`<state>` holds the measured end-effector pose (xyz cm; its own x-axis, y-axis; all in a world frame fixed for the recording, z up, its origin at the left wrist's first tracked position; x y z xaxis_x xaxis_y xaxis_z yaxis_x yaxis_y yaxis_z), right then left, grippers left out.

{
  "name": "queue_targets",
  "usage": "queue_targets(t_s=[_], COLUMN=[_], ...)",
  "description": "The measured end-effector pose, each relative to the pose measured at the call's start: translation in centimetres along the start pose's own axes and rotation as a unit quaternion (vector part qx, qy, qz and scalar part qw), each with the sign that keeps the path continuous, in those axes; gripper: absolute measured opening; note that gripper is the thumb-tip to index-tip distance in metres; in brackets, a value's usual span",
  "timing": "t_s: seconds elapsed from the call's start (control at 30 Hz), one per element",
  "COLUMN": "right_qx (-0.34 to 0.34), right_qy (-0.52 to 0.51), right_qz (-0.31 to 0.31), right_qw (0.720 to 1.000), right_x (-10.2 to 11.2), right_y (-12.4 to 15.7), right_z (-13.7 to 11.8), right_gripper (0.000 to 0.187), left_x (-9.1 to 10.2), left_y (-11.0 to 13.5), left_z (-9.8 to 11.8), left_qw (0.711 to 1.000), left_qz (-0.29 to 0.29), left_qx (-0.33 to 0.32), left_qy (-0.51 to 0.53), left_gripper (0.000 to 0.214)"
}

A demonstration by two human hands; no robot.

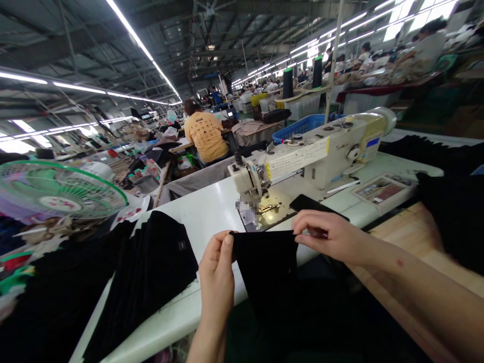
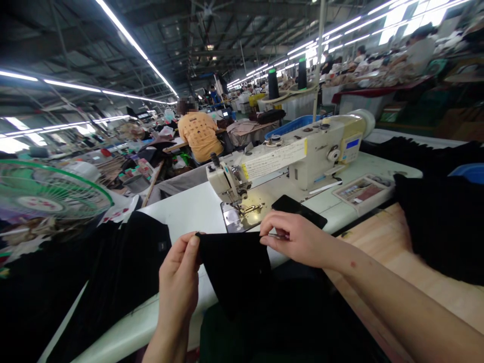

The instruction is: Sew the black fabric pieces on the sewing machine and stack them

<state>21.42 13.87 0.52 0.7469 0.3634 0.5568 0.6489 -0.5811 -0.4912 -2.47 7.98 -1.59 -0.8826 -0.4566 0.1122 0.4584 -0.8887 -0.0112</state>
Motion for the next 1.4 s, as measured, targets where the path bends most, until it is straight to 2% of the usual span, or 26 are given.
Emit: queue_targets(t_s=[0.17, 0.27, 0.33, 0.37, 0.43, 0.47, 0.5, 0.53, 0.6, 0.67, 0.73, 0.8, 0.9, 1.0, 1.07, 1.13, 1.23, 1.33, 1.4], right_qx=[-0.107, -0.111, -0.084, -0.058, 0.024, 0.073, 0.119, 0.157, 0.200, 0.220, 0.228, 0.229, 0.179, 0.012, -0.110, -0.182, -0.211, -0.203, -0.162], right_qy=[-0.036, -0.020, 0.017, 0.045, 0.099, 0.120, 0.135, 0.145, 0.161, 0.179, 0.196, 0.198, 0.161, 0.065, -0.029, -0.085, -0.024, 0.063, 0.128], right_qz=[0.089, 0.128, 0.157, 0.164, 0.149, 0.128, 0.099, 0.070, 0.028, 0.014, 0.019, 0.037, 0.059, 0.051, 0.020, -0.017, -0.055, -0.056, -0.058], right_qw=[0.990, 0.985, 0.984, 0.984, 0.983, 0.982, 0.979, 0.974, 0.966, 0.959, 0.954, 0.952, 0.969, 0.997, 0.993, 0.979, 0.976, 0.976, 0.977], right_x=[0.4, 0.5, 0.5, 0.4, -0.3, -0.9, -1.6, -2.2, -3.1, -3.5, -3.4, -3.2, -3.0, -3.4, -4.7, -6.4, -8.2, -8.8, -8.9], right_y=[0.3, 0.2, -0.1, -0.2, -0.8, -1.0, -1.3, -1.4, -1.6, -1.8, -1.9, -2.1, -2.6, -3.2, -3.1, -2.9, -2.7, -2.7, -2.8], right_z=[0.9, 0.4, -0.3, -0.7, -1.9, -2.5, -3.0, -3.4, -3.6, -3.6, -3.4, -3.3, -2.3, 0.8, 3.4, 5.6, 7.6, 8.6, 8.6], right_gripper=[0.019, 0.014, 0.010, 0.008, 0.009, 0.012, 0.015, 0.017, 0.020, 0.023, 0.022, 0.020, 0.019, 0.026, 0.023, 0.018, 0.019, 0.028, 0.034], left_x=[0.4, 0.8, 1.2, 1.4, 0.9, 0.2, -0.8, -1.9, -3.8, -4.8, -5.1, -5.2, -5.3, -5.3, -5.2, -5.3, -6.3, -7.6, -8.2], left_y=[0.3, 0.4, 0.5, 0.7, 1.3, 1.7, 1.9, 1.8, 1.3, 0.4, -0.5, -1.2, -1.9, -2.7, -3.6, -4.8, -7.1, -9.6, -11.0], left_z=[-0.2, 0.2, 1.4, 2.5, 4.9, 6.0, 6.7, 7.0, 6.9, 6.4, 5.9, 5.4, 4.7, 4.2, 4.0, 3.4, 0.9, -2.3, -3.8], left_qw=[0.999, 0.999, 0.996, 0.987, 0.947, 0.922, 0.902, 0.890, 0.886, 0.898, 0.907, 0.909, 0.906, 0.896, 0.883, 0.852, 0.813, 0.805, 0.804], left_qz=[-0.009, -0.002, 0.030, 0.054, 0.079, 0.063, 0.021, -0.041, -0.171, -0.250, -0.285, -0.303, -0.315, -0.307, -0.253, -0.187, -0.148, -0.154, -0.156], left_qx=[-0.006, -0.020, -0.074, -0.126, -0.255, -0.310, -0.343, -0.350, -0.292, -0.197, -0.123, -0.091, -0.084, -0.099, -0.140, -0.182, -0.185, -0.150, -0.133], left_qy=[0.036, 0.025, -0.039, -0.085, -0.180, -0.224, -0.261, -0.289, -0.316, -0.304, -0.284, -0.273, -0.270, -0.305, -0.370, -0.453, -0.531, -0.552, -0.558], left_gripper=[0.033, 0.031, 0.026, 0.024, 0.026, 0.029, 0.030, 0.027, 0.015, 0.012, 0.014, 0.015, 0.016, 0.014, 0.013, 0.014, 0.016, 0.017, 0.015])
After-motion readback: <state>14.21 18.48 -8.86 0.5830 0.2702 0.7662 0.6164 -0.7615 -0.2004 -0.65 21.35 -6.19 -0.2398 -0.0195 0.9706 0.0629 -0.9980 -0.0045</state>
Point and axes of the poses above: each hand's wrist, its own y-axis away from the middle knuckle, its own x-axis out of the back of the hand, z = x × y, the point moved 6 cm from there along -y, towards the middle knuckle, and after that the axes turned 10 degrees about x, right-handed, at the moved point
